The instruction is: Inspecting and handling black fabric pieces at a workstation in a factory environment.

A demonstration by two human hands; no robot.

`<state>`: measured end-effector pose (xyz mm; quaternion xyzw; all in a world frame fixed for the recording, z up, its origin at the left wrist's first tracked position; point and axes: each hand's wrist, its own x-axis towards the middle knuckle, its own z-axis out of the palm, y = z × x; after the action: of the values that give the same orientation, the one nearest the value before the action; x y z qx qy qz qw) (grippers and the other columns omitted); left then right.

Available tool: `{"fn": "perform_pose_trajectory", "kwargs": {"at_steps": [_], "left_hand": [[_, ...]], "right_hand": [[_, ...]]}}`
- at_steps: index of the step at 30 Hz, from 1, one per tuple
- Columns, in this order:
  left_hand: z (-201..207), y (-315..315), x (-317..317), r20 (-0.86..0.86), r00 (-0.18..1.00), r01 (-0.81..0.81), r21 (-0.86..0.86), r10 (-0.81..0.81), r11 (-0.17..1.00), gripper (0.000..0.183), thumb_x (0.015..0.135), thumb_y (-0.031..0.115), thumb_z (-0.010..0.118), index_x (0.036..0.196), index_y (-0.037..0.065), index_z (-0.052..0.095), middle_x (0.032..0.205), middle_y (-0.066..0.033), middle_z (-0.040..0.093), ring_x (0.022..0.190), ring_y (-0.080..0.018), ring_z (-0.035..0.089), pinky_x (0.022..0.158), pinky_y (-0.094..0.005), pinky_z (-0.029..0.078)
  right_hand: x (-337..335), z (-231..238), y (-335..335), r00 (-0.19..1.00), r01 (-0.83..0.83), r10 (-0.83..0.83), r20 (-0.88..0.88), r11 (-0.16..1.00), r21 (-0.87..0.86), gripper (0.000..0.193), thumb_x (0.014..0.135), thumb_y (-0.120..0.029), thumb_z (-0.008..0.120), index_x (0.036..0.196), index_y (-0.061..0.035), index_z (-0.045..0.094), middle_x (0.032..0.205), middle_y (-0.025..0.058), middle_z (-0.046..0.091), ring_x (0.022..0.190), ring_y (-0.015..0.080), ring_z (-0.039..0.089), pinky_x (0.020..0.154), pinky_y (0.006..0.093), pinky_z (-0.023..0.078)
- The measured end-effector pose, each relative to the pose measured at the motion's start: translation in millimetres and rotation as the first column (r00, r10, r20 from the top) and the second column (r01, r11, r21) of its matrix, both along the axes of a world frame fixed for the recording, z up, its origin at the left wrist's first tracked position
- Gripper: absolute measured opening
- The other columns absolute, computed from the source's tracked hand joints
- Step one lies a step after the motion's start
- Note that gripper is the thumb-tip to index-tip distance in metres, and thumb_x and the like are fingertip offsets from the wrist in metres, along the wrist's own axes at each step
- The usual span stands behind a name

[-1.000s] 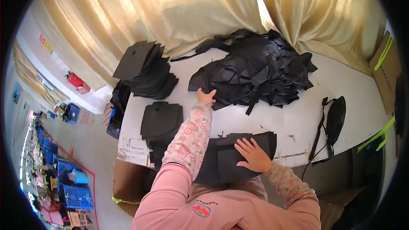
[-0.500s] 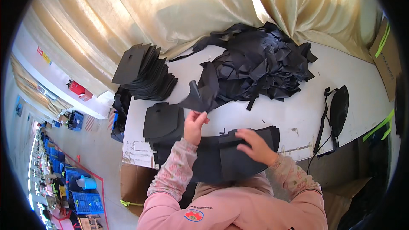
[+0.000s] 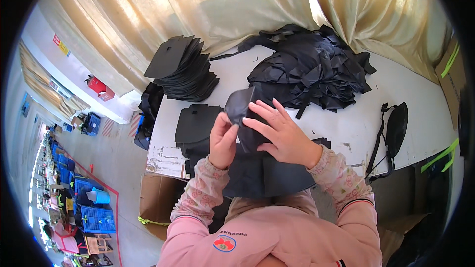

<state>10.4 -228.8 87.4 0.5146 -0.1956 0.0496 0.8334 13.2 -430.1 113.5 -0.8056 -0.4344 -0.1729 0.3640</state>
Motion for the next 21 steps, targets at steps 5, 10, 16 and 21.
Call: {"fn": "perform_pose_trajectory", "kwargs": {"at_steps": [5,10,16,21], "left_hand": [[13.9,-16.3,10.6,0.156,0.987,0.034,-0.052,-0.025,0.998,0.028,0.095,0.017,0.057,0.117,0.003,0.046,0.117,-0.0059,0.053,0.11,-0.0135,0.05,0.099,-0.0291,0.036],[11.3,-34.3,14.9,0.264,0.951,0.121,0.159,-0.16,0.98,0.096,0.07,0.037,0.087,0.138,0.003,0.028,0.134,-0.0094,0.042,0.125,-0.0204,0.043,0.105,-0.0346,0.034],[-7.8,-45.6,27.2,0.401,0.909,-0.334,0.537,0.114,0.774,0.064,0.069,-0.006,0.075,0.126,0.002,0.047,0.107,-0.0091,0.06,0.101,-0.0196,0.06,0.09,-0.0308,0.046],[-12.9,-18.1,40.9,0.595,0.754,-0.631,0.539,0.277,0.559,0.051,0.062,-0.009,0.069,0.11,0.006,0.061,0.094,-0.0086,0.063,0.086,-0.0229,0.062,0.083,-0.0334,0.047]], "right_hand": [[2.4,11.7,2.2,0.919,0.153,-0.174,0.354,0.984,0.086,0.064,0.069,-0.005,0.07,0.131,-0.012,0.055,0.139,0.0107,0.048,0.128,0.0312,0.047,0.11,0.0545,0.029],[-11.9,45.8,-4.9,0.911,0.229,-0.278,0.306,0.955,0.186,0.053,0.069,-0.003,0.067,0.121,-0.0086,0.061,0.114,0.0093,0.059,0.105,0.0286,0.057,0.102,0.0497,0.039],[-27.0,55.8,-22.9,0.962,0.222,-0.25,0.112,0.951,0.215,0.045,0.071,0.006,0.061,0.114,-0.0063,0.06,0.089,0.0093,0.058,0.08,0.03,0.057,0.071,0.04,0.046],[-38.3,58.8,-45.7,0.922,0.322,-0.344,0.177,0.936,0.142,0.038,0.073,0.009,0.061,0.109,-0.004,0.059,0.083,0.0126,0.061,0.072,0.0323,0.06,0.064,0.0398,0.048]]}}
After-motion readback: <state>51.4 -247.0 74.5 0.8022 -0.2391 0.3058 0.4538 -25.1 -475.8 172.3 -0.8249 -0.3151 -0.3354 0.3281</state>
